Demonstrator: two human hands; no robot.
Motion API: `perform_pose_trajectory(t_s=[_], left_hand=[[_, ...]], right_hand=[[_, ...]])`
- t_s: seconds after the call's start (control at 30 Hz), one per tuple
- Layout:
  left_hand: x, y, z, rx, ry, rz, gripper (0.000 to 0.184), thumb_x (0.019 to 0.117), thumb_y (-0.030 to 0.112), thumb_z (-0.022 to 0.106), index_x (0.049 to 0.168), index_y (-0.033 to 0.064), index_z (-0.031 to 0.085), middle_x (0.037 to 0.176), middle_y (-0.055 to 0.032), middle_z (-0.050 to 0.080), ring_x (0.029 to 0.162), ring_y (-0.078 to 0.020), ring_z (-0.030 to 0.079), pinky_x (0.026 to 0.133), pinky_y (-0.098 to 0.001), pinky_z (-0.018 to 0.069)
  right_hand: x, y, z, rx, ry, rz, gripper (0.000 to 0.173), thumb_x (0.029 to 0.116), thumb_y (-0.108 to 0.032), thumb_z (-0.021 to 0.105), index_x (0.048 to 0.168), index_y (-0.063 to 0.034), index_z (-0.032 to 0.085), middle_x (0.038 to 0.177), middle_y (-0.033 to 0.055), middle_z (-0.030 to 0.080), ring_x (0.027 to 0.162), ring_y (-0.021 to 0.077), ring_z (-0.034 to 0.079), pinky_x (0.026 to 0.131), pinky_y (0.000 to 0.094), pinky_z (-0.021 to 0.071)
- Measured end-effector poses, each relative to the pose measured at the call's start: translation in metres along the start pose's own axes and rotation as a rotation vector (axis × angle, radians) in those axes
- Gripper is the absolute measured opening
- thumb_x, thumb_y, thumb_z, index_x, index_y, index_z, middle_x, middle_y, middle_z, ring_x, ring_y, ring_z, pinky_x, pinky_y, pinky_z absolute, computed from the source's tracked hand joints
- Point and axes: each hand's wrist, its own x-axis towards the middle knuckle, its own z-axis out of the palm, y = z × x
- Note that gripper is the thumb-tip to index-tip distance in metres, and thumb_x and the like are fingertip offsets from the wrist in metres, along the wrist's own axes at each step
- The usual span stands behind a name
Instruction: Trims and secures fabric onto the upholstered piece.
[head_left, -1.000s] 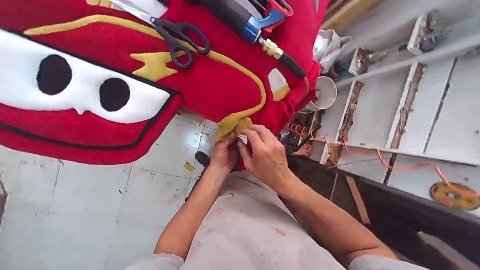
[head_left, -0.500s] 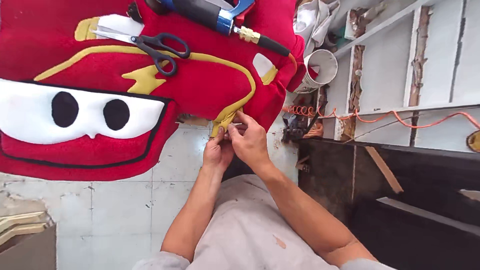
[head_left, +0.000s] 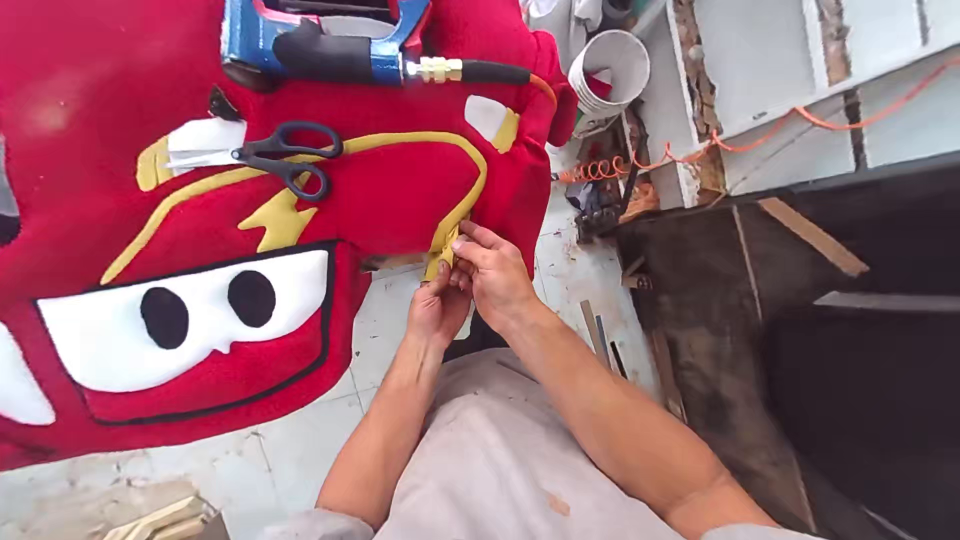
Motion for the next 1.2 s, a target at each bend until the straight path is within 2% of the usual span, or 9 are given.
perform_pose_trajectory(t_s=[0.23,0.43,0.53,0.67,0.8,0.9,1.07,1.13,1.2], left_hand=[[0.001,0.021,-0.002,0.077,0.054,-0.107,0.027,0.1079,0.014,0.039,0.096,0.0087,0.062,0.073,-0.0019,0.063,0.069,-0.0144,0.065,0.074,-0.032,0.0583],[-0.005,0.016,0.007,0.08,0.154,-0.116,0.031,0.1092,0.018,0.039,0.091,0.0079,0.062,0.072,-0.0028,0.063,0.066,-0.0142,0.063,0.069,-0.0303,0.0577],[-0.007,0.015,0.013,0.092,0.236,-0.083,0.031,0.1076,0.016,0.038,0.091,0.0058,0.062,0.074,-0.0057,0.065,0.068,-0.0155,0.065,0.07,-0.0324,0.0584],[-0.006,0.013,0.013,0.089,0.262,-0.052,0.029,0.1072,0.013,0.037,0.095,0.0043,0.062,0.075,-0.0074,0.067,0.068,-0.0166,0.067,0.07,-0.034,0.0594],[-0.001,0.003,0.007,0.096,0.242,-0.078,0.024,0.1072,0.013,0.04,0.099,0.0037,0.061,0.077,-0.0082,0.065,0.068,-0.0173,0.065,0.069,-0.0344,0.0585],[0.002,-0.002,0.006,0.137,0.234,-0.113,0.024,0.1075,0.014,0.04,0.102,0.0036,0.061,0.079,-0.0087,0.066,0.069,-0.0174,0.065,0.069,-0.0338,0.058],[0.009,-0.002,0.01,0.147,0.227,-0.124,0.024,0.1076,0.015,0.04,0.106,0.0027,0.061,0.081,-0.01,0.067,0.071,-0.019,0.066,0.071,-0.0366,0.0582],[0.008,0.001,0.005,0.154,0.2,-0.127,0.024,0.1076,0.015,0.04,0.104,0.0038,0.06,0.079,-0.0075,0.065,0.068,-0.0169,0.064,0.068,-0.0332,0.0576],[0.005,0.007,0.0,0.173,0.169,-0.14,0.023,0.108,0.015,0.04,0.103,0.0043,0.06,0.078,-0.0062,0.065,0.068,-0.0155,0.065,0.068,-0.0313,0.0573]], right_hand=[[-0.004,-0.03,-0.025,-0.915,0.025,-0.587,0.028,0.099,-0.018,0.062,0.124,-0.0143,0.074,0.107,0.0042,0.073,0.091,0.0147,0.07,0.081,0.0408,0.0598],[0.036,-0.067,0.096,-1.342,-0.237,-1.015,0.03,0.0997,-0.028,0.061,0.124,-0.0151,0.074,0.122,0.0086,0.069,0.118,0.0258,0.063,0.095,0.0458,0.0538],[0.058,-0.05,0.158,-1.581,-0.241,-1.057,0.04,0.0933,-0.026,0.068,0.129,-0.0072,0.068,0.138,0.0132,0.06,0.13,0.0327,0.055,0.1,0.0496,0.049],[0.063,-0.056,0.19,-1.759,-0.204,-0.944,0.062,0.0726,-0.011,0.084,0.131,-0.0014,0.063,0.135,0.0162,0.059,0.123,0.0349,0.058,0.087,0.0492,0.0538],[0.068,-0.075,0.201,-1.902,-0.409,-0.889,0.06,0.0727,-0.019,0.085,0.127,-0.0015,0.064,0.132,0.0166,0.059,0.115,0.0351,0.061,0.082,0.0513,0.0545],[0.068,-0.09,0.202,-1.854,-0.483,-0.834,0.045,0.0776,-0.023,0.08,0.115,-0.0027,0.067,0.131,0.0182,0.054,0.099,0.0308,0.066,0.073,0.0474,0.0577],[0.079,-0.094,0.198,-1.486,-0.723,-0.893,0.052,0.0886,-0.024,0.074,0.137,-0.0072,0.065,0.14,0.0181,0.057,0.123,0.0287,0.059,0.099,0.0452,0.0512],[0.061,-0.112,0.158,-1.329,-0.679,-1.018,0.044,0.0935,-0.021,0.07,0.135,-0.0076,0.067,0.138,0.0139,0.062,0.129,0.0238,0.058,0.108,0.0414,0.0478],[0.031,-0.119,0.072,-1.052,-0.456,-1.062,0.029,0.0962,-0.012,0.062,0.122,-0.002,0.071,0.12,0.0106,0.071,0.112,0.0158,0.068,0.099,0.0362,0.0563]])
